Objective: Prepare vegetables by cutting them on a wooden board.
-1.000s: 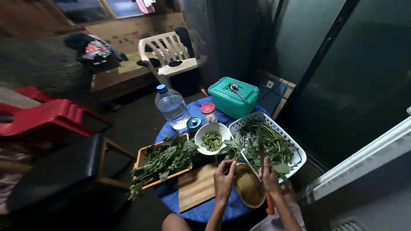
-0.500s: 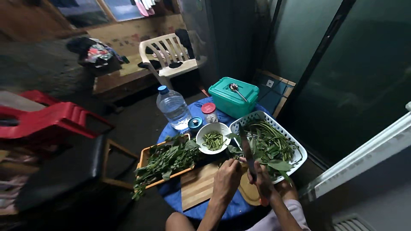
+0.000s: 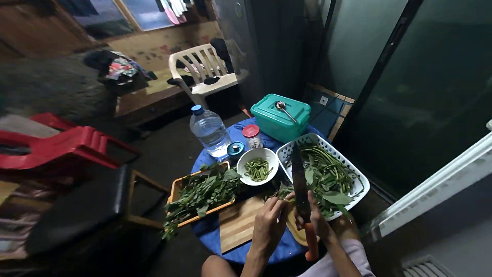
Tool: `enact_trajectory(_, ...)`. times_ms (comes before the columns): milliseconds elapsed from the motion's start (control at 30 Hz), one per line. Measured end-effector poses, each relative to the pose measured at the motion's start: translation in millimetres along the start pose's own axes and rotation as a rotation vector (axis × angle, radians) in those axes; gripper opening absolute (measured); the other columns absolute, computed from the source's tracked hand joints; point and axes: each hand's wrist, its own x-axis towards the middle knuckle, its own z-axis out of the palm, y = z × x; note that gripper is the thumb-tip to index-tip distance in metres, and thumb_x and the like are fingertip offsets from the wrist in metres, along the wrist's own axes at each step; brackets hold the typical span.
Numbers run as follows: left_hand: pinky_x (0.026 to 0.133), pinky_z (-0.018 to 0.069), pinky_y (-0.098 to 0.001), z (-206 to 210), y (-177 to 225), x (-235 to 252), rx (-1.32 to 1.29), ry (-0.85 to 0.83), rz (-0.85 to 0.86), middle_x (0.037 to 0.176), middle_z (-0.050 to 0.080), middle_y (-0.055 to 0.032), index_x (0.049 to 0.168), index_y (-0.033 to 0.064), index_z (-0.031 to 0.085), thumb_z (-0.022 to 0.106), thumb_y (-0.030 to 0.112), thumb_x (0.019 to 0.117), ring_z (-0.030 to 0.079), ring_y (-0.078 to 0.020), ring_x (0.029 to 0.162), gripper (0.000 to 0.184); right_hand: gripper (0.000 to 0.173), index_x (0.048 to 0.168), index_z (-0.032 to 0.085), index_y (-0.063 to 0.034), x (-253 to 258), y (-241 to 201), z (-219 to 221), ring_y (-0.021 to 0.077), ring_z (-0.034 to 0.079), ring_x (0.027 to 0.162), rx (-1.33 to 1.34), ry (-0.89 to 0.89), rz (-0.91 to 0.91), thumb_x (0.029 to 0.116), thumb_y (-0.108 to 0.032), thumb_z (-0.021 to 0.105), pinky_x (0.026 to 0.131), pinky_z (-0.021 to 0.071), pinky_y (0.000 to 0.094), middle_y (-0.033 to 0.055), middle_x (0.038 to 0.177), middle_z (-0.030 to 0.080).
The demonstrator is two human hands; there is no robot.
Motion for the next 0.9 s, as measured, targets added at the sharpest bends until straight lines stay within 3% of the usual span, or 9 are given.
enact_trajectory(67, 0.072, 0.0566, -0.0213, 0, 0, -3, -0.078, 0.010, -0.029, 0.085, 0.069, -0.0043, 0.095, 0.0055, 0.075, 0.064, 0.014, 0.0957, 0.066, -0.0091, 0.077, 0.013, 0.090, 0.121, 0.066, -0.0193, 1, 1, -3, 0.0041, 0.055, 0.046, 0.085, -0.064, 0.025, 0.0824, -0.092, 0.030, 0.046, 0.0516, 0.0226, -0.0069, 0.061, 0.059)
enact_trajectory(233, 0.069, 0.0560, -0.0158, 3, 0, -11, -0.212, 0.055, -0.104, 0.086, 0.069, -0.0039, 0.097, 0.0017, 0.074, 0.068, 0.012, 0.0938, 0.064, -0.0030, 0.073, 0.012, 0.082, 0.112, 0.061, -0.0158, 6, 3, 2, 0.0051, 0.054, 0.045, 0.035, 0.023, 0.058, 0.0943, -0.078, 0.011, 0.045, 0.0496, 0.0215, -0.0052, 0.058, 0.058)
enact_trajectory(367, 0.066, 0.0556, -0.0150, 4, 1, -16, -0.238, 0.081, -0.152, 0.086, 0.069, -0.0038, 0.096, 0.0007, 0.074, 0.067, 0.012, 0.0941, 0.064, -0.0017, 0.070, 0.013, 0.087, 0.105, 0.062, -0.0104, 11, 8, 7, 0.0040, 0.051, 0.044, -0.037, 0.116, -0.008, 0.0899, -0.086, 0.022, 0.043, 0.0475, 0.0206, -0.0059, 0.059, 0.056)
enact_trajectory(467, 0.063, 0.0559, -0.0148, 5, 2, -20, -0.250, 0.086, -0.198, 0.084, 0.070, -0.0039, 0.096, -0.0004, 0.074, 0.068, 0.012, 0.0938, 0.064, -0.0010, 0.067, 0.014, 0.072, 0.107, 0.060, -0.0046, 9, 6, 16, 0.0026, 0.049, 0.045, -0.202, 0.267, -0.008, 0.1029, -0.062, 0.018, 0.045, 0.0467, 0.0206, -0.0073, 0.059, 0.056)
enact_trajectory(533, 0.062, 0.0561, -0.0154, 9, 4, -23, -0.257, 0.083, -0.228, 0.083, 0.070, -0.0044, 0.096, -0.0009, 0.074, 0.068, 0.012, 0.0938, 0.064, -0.0015, 0.066, 0.014, 0.070, 0.105, 0.063, -0.0018, 8, 4, 20, 0.0014, 0.049, 0.047, -0.388, 0.352, -0.010, 0.1056, -0.055, 0.018, 0.048, 0.0473, 0.0212, -0.0083, 0.059, 0.055)
enact_trajectory(700, 0.063, 0.0576, -0.0184, 21, 12, -28, -0.239, 0.087, -0.301, 0.083, 0.072, -0.0053, 0.094, -0.0007, 0.075, 0.069, 0.011, 0.0915, 0.066, -0.0036, 0.066, 0.013, 0.064, 0.099, 0.068, 0.0010, 6, 4, 21, 0.0121, 0.054, 0.054, -0.797, 0.445, -0.011, 0.1081, -0.042, 0.022, 0.058, 0.0512, 0.0346, 0.0008, 0.060, 0.056)
enact_trajectory(833, 0.062, 0.0574, -0.0184, 29, 19, -36, -0.245, 0.100, -0.319, 0.081, 0.072, -0.0043, 0.092, 0.0003, 0.075, 0.069, 0.011, 0.0910, 0.066, -0.0033, 0.065, 0.012, 0.065, 0.099, 0.069, 0.0039, 6, 8, 12, 0.0200, 0.058, 0.057, -0.920, 0.502, -0.016, 0.1082, -0.042, 0.023, 0.060, 0.0522, 0.0423, 0.0082, 0.064, 0.059)
enact_trajectory(900, 0.063, 0.0573, -0.0177, 32, 20, -45, -0.250, 0.103, -0.344, 0.082, 0.072, -0.0039, 0.092, 0.0008, 0.075, 0.069, 0.011, 0.0911, 0.066, -0.0027, 0.066, 0.012, 0.069, 0.092, 0.067, 0.0021, 7, 10, 1, 0.0192, 0.056, 0.055, -0.940, 0.544, -0.043, 0.1087, -0.045, 0.021, 0.057, 0.0511, 0.0416, 0.0071, 0.062, 0.057)
